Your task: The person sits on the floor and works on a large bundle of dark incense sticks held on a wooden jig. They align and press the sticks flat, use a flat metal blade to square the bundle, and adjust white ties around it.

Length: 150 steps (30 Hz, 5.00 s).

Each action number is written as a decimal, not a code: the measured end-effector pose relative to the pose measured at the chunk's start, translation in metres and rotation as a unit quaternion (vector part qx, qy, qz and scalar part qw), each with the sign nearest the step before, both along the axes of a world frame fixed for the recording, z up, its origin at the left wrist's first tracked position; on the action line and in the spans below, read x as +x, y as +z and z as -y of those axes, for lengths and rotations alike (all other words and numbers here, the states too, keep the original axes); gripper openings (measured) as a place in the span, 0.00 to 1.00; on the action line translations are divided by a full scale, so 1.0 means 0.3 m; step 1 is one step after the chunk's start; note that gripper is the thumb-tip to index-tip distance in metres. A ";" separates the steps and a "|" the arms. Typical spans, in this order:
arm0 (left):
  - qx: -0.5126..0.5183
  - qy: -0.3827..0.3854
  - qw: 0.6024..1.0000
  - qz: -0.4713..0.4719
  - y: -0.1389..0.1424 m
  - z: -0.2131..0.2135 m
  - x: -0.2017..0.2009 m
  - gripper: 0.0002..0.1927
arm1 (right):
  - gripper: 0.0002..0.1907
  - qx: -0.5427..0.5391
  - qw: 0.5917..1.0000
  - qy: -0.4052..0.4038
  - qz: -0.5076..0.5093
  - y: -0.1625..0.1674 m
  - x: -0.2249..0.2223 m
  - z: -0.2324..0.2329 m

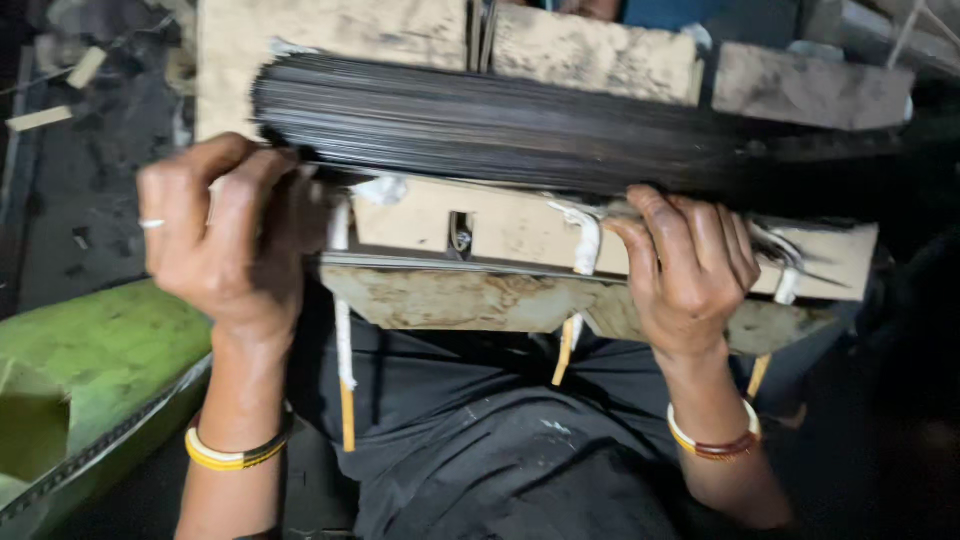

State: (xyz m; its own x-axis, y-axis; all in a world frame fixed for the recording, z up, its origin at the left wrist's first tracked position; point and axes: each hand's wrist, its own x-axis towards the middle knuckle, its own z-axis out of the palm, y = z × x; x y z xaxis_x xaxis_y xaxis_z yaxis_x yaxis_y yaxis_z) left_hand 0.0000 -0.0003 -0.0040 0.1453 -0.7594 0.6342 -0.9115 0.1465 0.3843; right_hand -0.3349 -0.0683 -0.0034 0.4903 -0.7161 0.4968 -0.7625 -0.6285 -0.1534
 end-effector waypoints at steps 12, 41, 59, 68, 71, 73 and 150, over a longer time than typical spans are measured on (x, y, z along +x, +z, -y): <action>0.054 0.043 0.997 0.045 -0.108 -0.027 0.017 0.11 | 0.12 0.013 0.994 -0.051 0.099 -0.021 -0.013 0.011; 0.060 -0.242 0.968 -0.031 -0.018 0.190 -0.294 0.11 | 0.22 0.211 0.917 0.030 0.336 0.062 -0.143 0.149; 0.063 -0.234 0.970 -0.002 0.037 0.206 -0.315 0.15 | 0.13 0.173 0.786 0.039 0.592 -0.066 -0.158 -0.029; 0.063 -0.235 0.970 -0.011 0.037 0.208 -0.313 0.15 | 0.09 0.138 0.845 0.054 0.514 -0.079 -0.127 -0.039; 0.059 -0.233 0.971 -0.012 0.035 0.211 -0.313 0.15 | 0.09 0.134 0.834 0.045 0.534 -0.086 -0.110 -0.058; 0.064 -0.233 0.970 -0.008 0.036 0.213 -0.313 0.15 | 0.10 0.132 0.827 0.035 0.546 -0.073 -0.118 -0.060; -0.006 -0.032 0.984 0.178 0.021 0.025 -0.221 0.07 | 0.08 -0.062 0.997 -0.028 0.036 -0.026 -0.316 -0.003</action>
State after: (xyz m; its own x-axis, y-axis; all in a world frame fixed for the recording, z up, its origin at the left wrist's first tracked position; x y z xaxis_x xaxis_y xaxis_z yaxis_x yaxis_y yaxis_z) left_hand -0.0665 -0.0079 0.0024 -0.1353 -0.7525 0.6446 -0.9767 0.2108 0.0411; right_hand -0.4298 -0.0674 -0.0111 0.4112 -0.6728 0.6150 -0.7870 -0.6024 -0.1328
